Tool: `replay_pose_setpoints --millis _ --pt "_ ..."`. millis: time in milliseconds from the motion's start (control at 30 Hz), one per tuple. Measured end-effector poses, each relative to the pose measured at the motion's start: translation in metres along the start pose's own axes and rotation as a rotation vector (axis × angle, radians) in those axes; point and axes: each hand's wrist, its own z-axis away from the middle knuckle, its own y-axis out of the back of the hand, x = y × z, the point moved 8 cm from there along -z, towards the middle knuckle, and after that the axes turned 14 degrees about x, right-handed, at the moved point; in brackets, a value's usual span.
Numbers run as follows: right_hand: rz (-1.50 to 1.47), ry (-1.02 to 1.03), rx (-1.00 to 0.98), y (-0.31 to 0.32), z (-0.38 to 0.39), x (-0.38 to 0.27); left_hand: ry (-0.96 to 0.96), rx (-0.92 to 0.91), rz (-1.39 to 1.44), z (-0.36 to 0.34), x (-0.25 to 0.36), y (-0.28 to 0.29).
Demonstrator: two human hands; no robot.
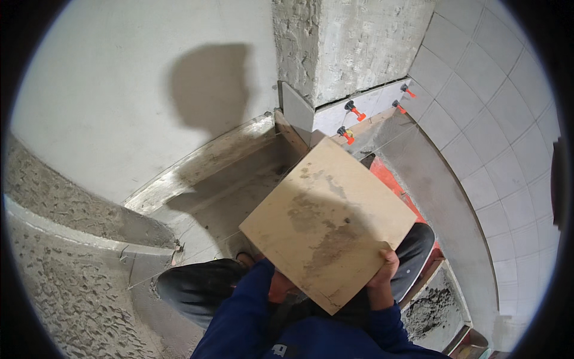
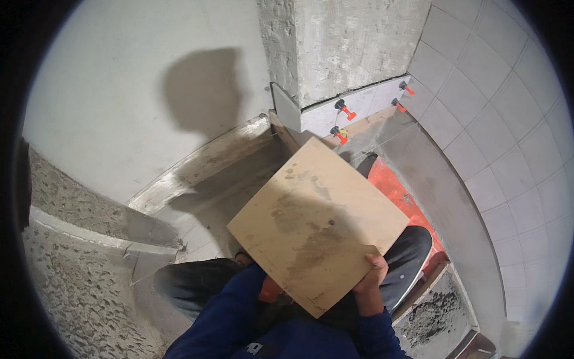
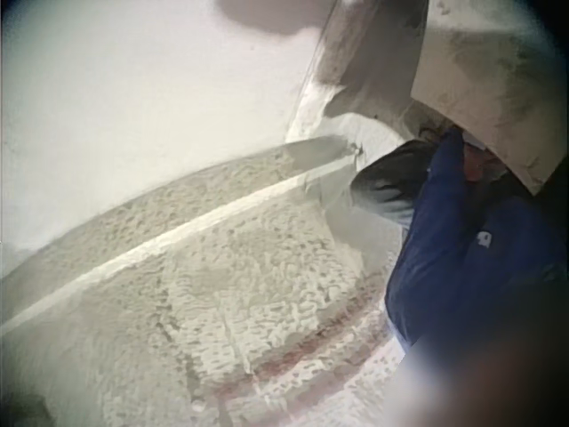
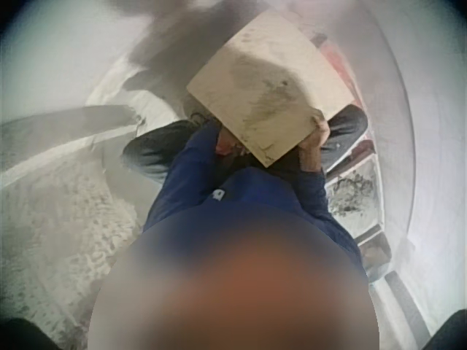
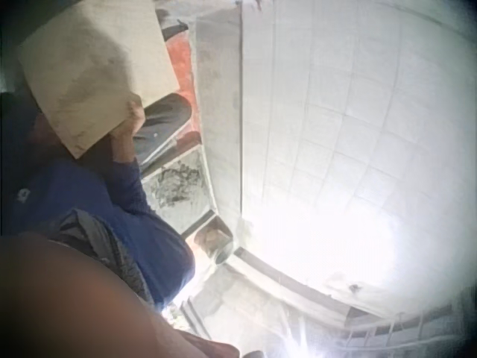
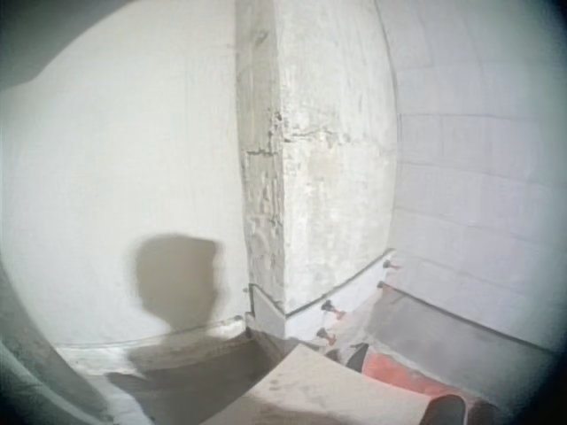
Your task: The person kneels on the floor and uses a wooden template to measure and align a white tile against a partially tiled wall. They repeatedly position the tile and template, then use a hammer to tap the tile into place.
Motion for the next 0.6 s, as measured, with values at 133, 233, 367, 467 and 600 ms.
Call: replay_pose_setpoints --millis 133,233,367,467,600 --pt "-0.002 -0.145 -0.016 -0.011 0.013 0.028 0.045 -0.023 0.053 0.020 0.021 0.032" --pt "-0.102 -0.326 -0.080 -0.023 0.019 0.051 0.067 -0.030 0.116 0.034 0.036 0.050" --pt "-0.079 -0.444 -0.069 -0.036 0.018 0.081 0.091 -0.033 0.220 0.049 0.055 0.068" --pt "-0.079 -0.513 -0.067 -0.053 0.006 0.101 0.100 -0.039 0.311 0.060 0.071 0.078" --pt "-0.089 -0.505 -0.067 -0.071 -0.008 0.117 0.102 -0.050 0.435 0.075 0.092 0.087"
